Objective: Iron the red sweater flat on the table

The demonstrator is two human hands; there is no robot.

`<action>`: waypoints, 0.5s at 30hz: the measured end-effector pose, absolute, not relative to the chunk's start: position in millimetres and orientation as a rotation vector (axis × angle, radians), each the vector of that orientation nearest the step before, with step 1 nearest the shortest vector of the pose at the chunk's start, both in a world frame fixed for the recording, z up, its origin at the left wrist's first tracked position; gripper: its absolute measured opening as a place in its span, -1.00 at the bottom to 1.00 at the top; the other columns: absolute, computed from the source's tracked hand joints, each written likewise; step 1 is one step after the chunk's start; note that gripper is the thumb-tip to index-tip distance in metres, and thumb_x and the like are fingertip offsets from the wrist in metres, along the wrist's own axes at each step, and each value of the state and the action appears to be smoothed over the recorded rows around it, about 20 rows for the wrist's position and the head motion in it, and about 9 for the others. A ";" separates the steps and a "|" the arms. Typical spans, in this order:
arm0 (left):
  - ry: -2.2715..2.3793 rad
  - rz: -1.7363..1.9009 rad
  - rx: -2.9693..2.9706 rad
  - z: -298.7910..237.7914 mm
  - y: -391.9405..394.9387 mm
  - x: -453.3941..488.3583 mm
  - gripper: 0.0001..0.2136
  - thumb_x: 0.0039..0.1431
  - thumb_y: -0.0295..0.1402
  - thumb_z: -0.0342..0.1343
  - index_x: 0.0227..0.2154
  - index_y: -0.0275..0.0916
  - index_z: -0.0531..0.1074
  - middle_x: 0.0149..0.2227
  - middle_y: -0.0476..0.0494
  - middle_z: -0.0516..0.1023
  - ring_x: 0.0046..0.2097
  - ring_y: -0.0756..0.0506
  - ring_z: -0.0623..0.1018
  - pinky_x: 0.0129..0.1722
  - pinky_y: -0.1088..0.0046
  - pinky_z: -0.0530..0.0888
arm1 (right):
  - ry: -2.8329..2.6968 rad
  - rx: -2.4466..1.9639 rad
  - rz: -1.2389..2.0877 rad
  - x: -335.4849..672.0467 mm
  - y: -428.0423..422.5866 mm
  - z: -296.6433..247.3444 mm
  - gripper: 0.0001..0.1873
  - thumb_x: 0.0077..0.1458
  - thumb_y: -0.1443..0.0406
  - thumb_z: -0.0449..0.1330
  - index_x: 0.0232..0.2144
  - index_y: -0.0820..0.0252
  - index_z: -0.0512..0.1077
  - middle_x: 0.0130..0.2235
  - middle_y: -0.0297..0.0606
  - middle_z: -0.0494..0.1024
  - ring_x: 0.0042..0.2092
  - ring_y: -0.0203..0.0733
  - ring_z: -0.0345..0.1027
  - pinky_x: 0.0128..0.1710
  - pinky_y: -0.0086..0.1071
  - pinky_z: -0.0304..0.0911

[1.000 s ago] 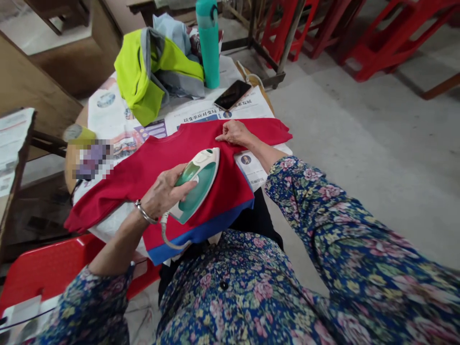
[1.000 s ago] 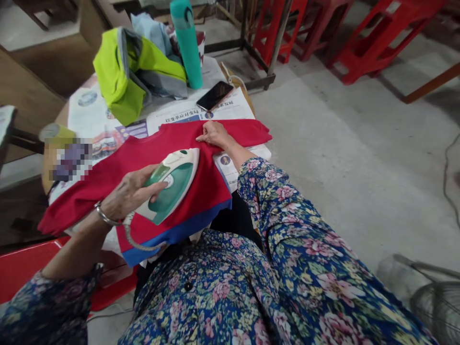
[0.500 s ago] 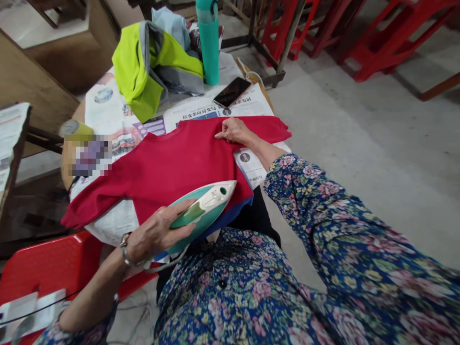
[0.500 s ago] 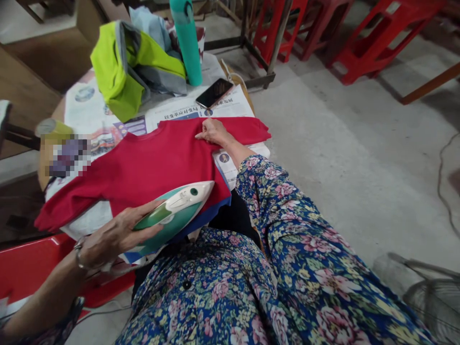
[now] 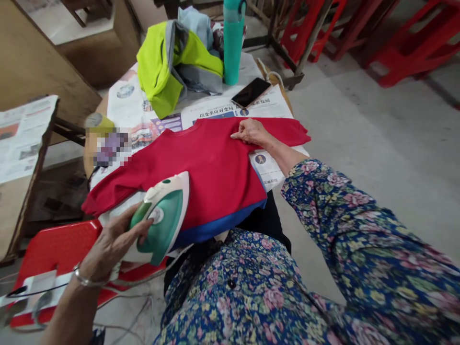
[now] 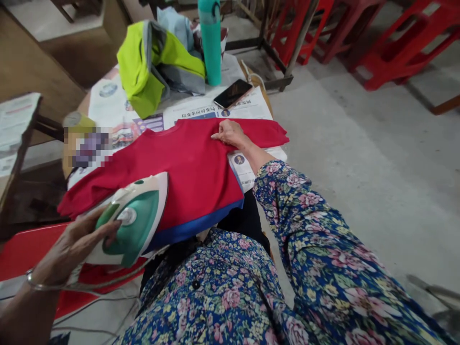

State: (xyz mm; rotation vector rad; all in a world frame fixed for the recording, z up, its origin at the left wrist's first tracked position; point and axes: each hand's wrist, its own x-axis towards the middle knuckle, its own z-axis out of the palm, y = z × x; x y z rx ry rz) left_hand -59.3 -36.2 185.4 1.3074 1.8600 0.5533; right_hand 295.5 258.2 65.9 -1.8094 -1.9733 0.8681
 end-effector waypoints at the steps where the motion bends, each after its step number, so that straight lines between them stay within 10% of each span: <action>1: 1.878 0.608 1.280 185.6 -29.3 -55.4 -0.57 -0.01 0.17 0.42 -0.45 -0.10 0.56 -0.61 0.05 0.40 -0.52 -0.05 0.35 -0.58 0.49 0.31 | -1.972 -1.817 0.859 295.5 258.0 65.9 -0.69 0.25 0.21 0.51 -0.45 0.15 0.52 -0.47 -0.26 0.61 -0.33 -0.09 0.53 -0.18 -0.25 0.43; 15: 1.951 1.082 1.080 160.9 93.8 -35.3 -0.79 -0.13 -0.23 0.32 -0.47 -0.14 0.42 -0.65 0.09 0.40 -0.57 0.02 0.34 -0.56 0.53 0.32 | -1.990 -1.819 0.818 298.0 262.6 58.8 -0.72 0.27 0.15 0.52 -0.35 0.19 0.61 -0.40 -0.20 0.65 -0.19 -0.02 0.59 -0.08 -0.23 0.45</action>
